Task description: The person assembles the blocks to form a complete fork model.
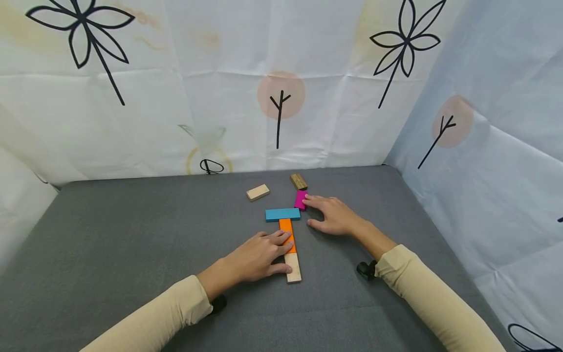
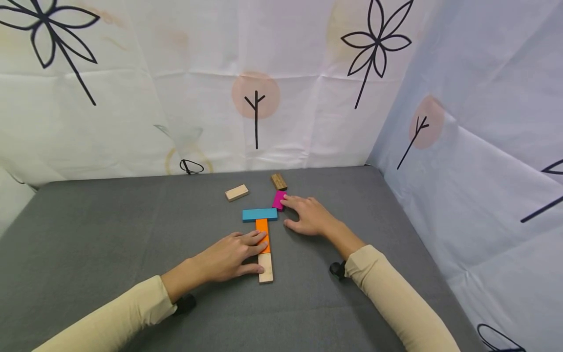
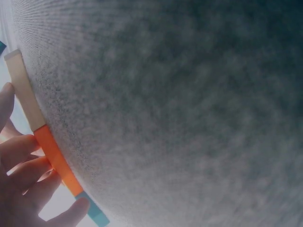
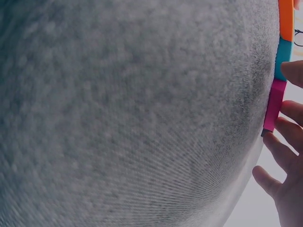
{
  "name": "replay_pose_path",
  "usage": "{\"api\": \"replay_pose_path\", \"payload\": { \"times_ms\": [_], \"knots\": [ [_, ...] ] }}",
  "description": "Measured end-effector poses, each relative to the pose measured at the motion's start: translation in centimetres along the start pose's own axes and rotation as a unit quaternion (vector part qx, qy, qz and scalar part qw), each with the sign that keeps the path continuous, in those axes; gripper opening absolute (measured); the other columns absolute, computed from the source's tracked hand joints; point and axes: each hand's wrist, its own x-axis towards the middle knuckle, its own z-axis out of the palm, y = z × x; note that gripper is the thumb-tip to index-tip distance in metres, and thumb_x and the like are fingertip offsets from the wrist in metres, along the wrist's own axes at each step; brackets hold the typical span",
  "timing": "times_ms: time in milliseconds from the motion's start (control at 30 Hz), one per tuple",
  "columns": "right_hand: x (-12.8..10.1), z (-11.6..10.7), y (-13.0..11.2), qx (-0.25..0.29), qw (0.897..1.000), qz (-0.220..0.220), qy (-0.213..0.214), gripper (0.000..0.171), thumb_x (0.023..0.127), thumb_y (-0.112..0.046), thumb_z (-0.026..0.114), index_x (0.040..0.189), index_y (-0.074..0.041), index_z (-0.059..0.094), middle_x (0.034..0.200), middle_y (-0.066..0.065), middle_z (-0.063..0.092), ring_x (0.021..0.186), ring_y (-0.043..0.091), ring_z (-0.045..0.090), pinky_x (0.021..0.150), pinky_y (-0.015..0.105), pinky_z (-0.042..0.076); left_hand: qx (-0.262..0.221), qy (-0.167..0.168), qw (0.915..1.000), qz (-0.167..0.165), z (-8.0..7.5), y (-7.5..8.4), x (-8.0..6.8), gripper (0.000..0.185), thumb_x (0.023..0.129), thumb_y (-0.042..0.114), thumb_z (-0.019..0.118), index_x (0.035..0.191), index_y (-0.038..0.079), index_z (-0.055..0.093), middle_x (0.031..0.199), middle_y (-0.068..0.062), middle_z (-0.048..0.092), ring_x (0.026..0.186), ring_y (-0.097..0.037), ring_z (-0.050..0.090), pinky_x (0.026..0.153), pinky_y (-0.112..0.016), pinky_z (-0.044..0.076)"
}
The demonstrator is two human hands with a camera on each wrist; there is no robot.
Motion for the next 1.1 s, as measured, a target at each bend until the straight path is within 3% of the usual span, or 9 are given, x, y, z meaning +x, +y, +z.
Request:
{"api": "replay_pose_path", "payload": {
  "times_ms": [933, 1100],
  "knots": [
    [0.15, -0.29, 0.01, 0.003, 1.0, -0.001, -0.005, 0.055, 0.087, -0.033, 0.06, 0.136, -0.01, 0.048, 0.141, 0.007, 0.043, 0.13, 0.027, 0.037, 0.1, 0.055, 0.029, 0.0, 0.006, 1.0, 0.003, -0.21, 0.03, -0.08, 0.065, 0.09, 0.057, 0.044, 0.136, 0.011, 0.048, 0.142, -0.011, 0.04, 0.131, -0.022, 0.037, 0.096, -0.047, 0.039],
    [0.41, -0.43, -0.09, -0.001, 1.0, 0.009, 0.011, 0.052, 0.089, -0.036, 0.058, 0.134, -0.011, 0.051, 0.138, 0.008, 0.046, 0.129, 0.027, 0.038, 0.101, 0.055, 0.028, 0.002, 0.007, 1.0, 0.005, -0.15, 0.1, -0.1, 0.065, 0.09, 0.057, 0.044, 0.135, 0.011, 0.049, 0.142, -0.011, 0.04, 0.131, -0.022, 0.037, 0.095, -0.047, 0.039]
  ]
}}
